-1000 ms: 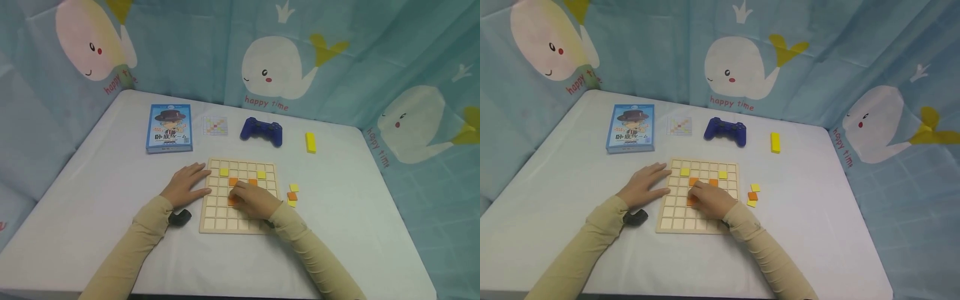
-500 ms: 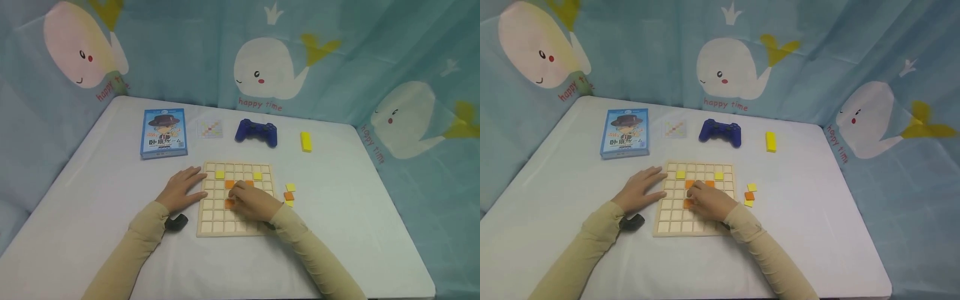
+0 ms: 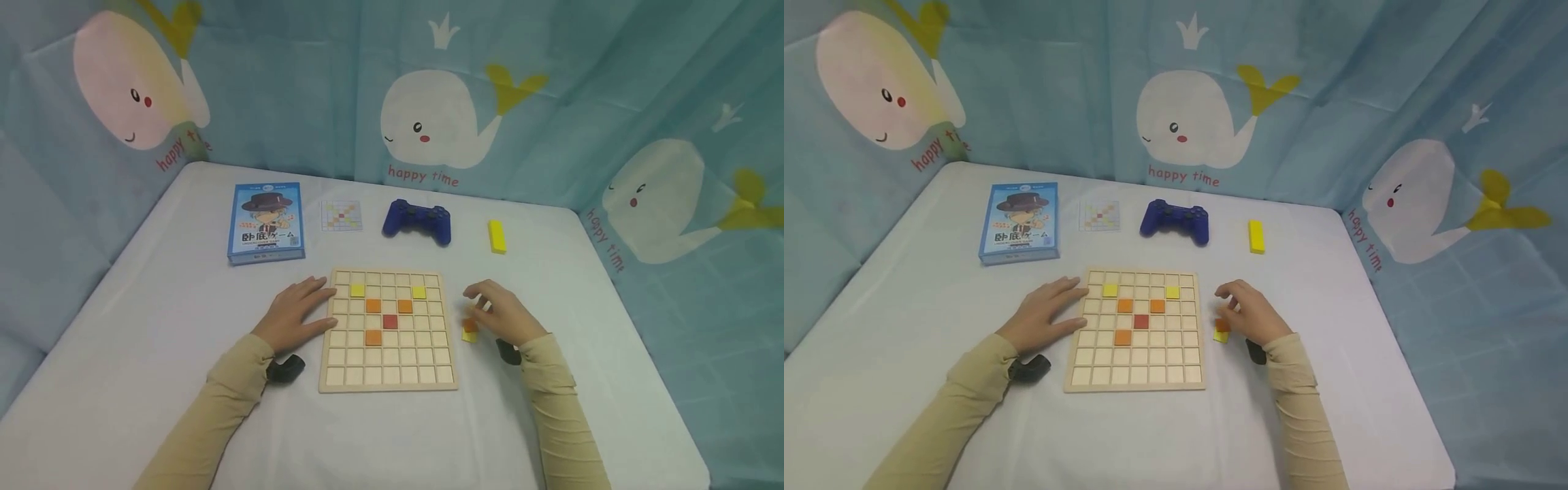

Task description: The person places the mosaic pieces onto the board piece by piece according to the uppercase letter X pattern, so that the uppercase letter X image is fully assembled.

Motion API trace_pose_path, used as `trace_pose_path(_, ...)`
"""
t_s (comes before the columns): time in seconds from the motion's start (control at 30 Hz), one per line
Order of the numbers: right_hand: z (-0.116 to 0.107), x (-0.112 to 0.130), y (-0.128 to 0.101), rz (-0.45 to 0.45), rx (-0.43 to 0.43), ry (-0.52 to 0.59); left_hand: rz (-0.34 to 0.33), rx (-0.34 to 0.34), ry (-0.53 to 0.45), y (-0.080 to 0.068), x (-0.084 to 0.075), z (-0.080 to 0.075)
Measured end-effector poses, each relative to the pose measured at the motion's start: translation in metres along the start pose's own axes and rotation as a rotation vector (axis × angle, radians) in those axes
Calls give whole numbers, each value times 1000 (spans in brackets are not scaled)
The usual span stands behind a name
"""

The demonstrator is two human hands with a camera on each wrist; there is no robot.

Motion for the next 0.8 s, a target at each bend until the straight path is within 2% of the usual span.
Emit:
trace_pose_path(0.13,6,-18,4,128,47,43,1,5,-5,-1,1,-1)
trace_pose_path(0.3,15,-28,8,188,78,53,-4,15,-13,-2,1,-1)
trace_pose_path(0.5,11,-28,4,195,61,29,2,15,-1,-1,0,-1)
trace_pose_path(0.8,9,-31,3,147,63,-3,3,16,1,0,0,-2)
Point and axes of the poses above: each hand's wrist, its own y-axis towards the middle knuckle, its own z-axis out of the palm, x = y × z, the point moved 3 cm from there along y, towards the middle knuckle, and after that the axes turned 12 degrees about z, right-handed, at the moved point
